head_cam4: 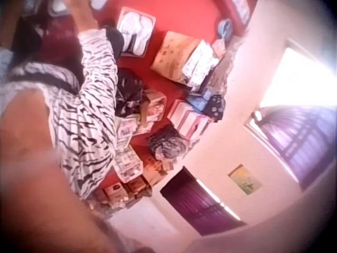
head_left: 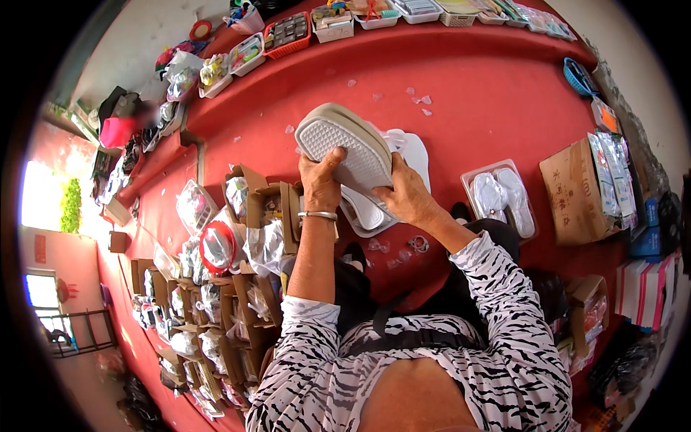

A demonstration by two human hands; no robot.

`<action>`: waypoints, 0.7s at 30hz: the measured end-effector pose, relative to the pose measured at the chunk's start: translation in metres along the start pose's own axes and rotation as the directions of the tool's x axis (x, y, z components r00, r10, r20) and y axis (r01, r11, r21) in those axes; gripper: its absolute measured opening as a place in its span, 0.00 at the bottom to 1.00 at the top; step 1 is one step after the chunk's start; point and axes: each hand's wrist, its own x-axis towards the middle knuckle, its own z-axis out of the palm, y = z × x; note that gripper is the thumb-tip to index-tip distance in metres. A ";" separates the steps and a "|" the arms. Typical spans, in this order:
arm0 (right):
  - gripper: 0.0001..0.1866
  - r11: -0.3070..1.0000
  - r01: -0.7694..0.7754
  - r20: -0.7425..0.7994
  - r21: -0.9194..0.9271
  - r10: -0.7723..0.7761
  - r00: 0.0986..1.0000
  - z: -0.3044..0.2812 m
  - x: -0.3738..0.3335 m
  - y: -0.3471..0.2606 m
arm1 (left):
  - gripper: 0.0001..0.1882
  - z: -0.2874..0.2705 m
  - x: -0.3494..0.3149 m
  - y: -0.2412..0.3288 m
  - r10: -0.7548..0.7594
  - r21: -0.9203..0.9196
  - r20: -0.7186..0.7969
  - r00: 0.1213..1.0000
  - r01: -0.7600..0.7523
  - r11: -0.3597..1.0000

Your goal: The person inspects a pair of white slippers, turning them over to check the soles and upper surfaces. They then place the slippers into a clear plastic bag, seal it, and secure the package with a rubber band. The person repeats this process for a second pair of slippers, placing the finished packages into a plastic tray.

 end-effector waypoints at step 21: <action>0.20 0.759 -0.176 -0.046 0.627 0.261 0.964 -0.055 0.030 0.016 | 0.21 -0.016 0.013 0.021 -0.167 0.085 -0.064 0.984 0.172 0.981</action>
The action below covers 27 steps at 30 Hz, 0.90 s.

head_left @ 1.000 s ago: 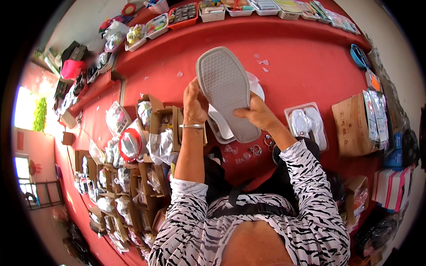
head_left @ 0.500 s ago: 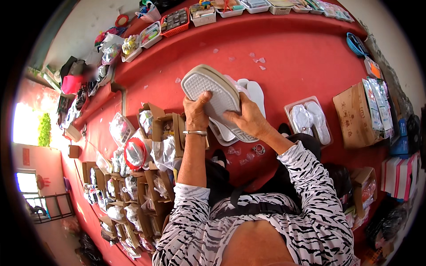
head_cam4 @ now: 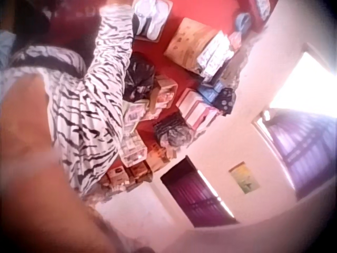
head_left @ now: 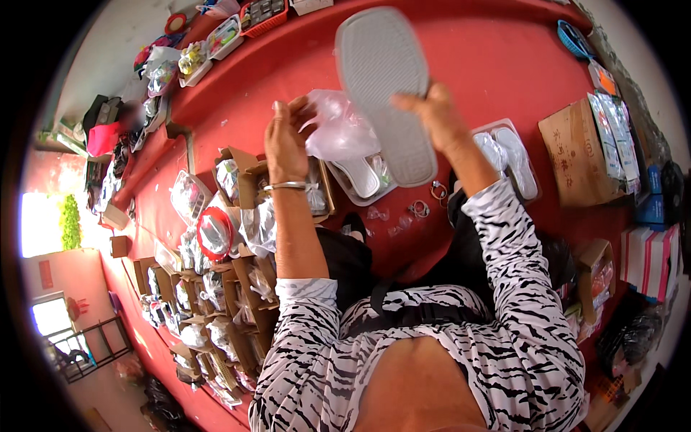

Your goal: The person inspects a pair of white slippers, turning them over to check the soles and upper surfaces. They then place the slippers into a clear plastic bag, seal it, and secure the package with a rubber band. The person repeats this process for a second pair of slippers, placing the finished packages into a plastic tray.

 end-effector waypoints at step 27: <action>0.22 0.211 -0.898 0.648 0.386 0.631 0.427 0.032 -0.044 0.032 | 0.11 -0.022 0.006 0.011 0.152 -0.089 0.012 0.988 -0.150 0.985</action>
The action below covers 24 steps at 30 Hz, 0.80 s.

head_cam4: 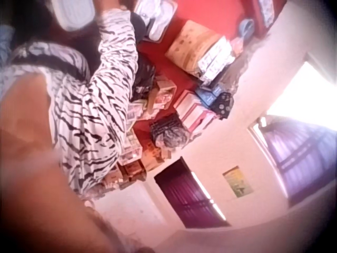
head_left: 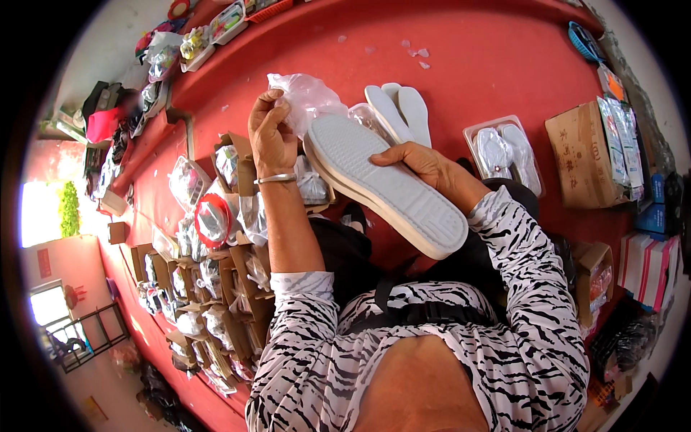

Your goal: The person inspects a pair of white slippers, turning them over to check the soles and upper surfaces. They then place the slippers into a clear plastic bag, seal it, and secure the package with a rubber band. The person repeats this process for a second pair of slippers, placing the finished packages into a plastic tray.

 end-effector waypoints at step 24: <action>0.14 0.804 0.593 -0.259 0.048 -0.563 0.785 0.002 0.011 -0.037 | 0.13 0.012 -0.038 0.013 -0.250 0.282 0.428 0.869 0.135 0.950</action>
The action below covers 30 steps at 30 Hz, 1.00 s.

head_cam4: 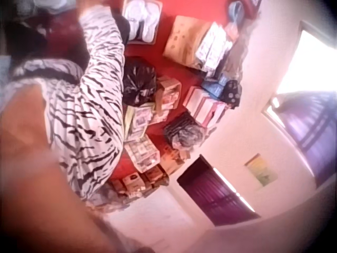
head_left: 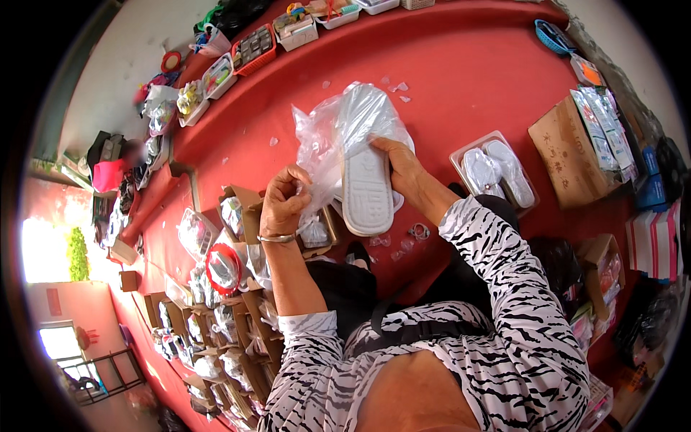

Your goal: The person inspects a pair of white slippers, turning them over to check the soles and upper surfaces. They then place the slippers into a clear plastic bag, seal it, and secure the package with a rubber band. The person repeats this process for a second pair of slippers, placing the finished packages into a plastic tray.

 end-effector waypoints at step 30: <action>0.24 0.724 0.652 -0.147 -0.227 -0.687 0.712 -0.008 0.010 -0.052 | 0.10 0.054 0.011 -0.066 0.364 0.850 -0.271 0.891 0.044 0.525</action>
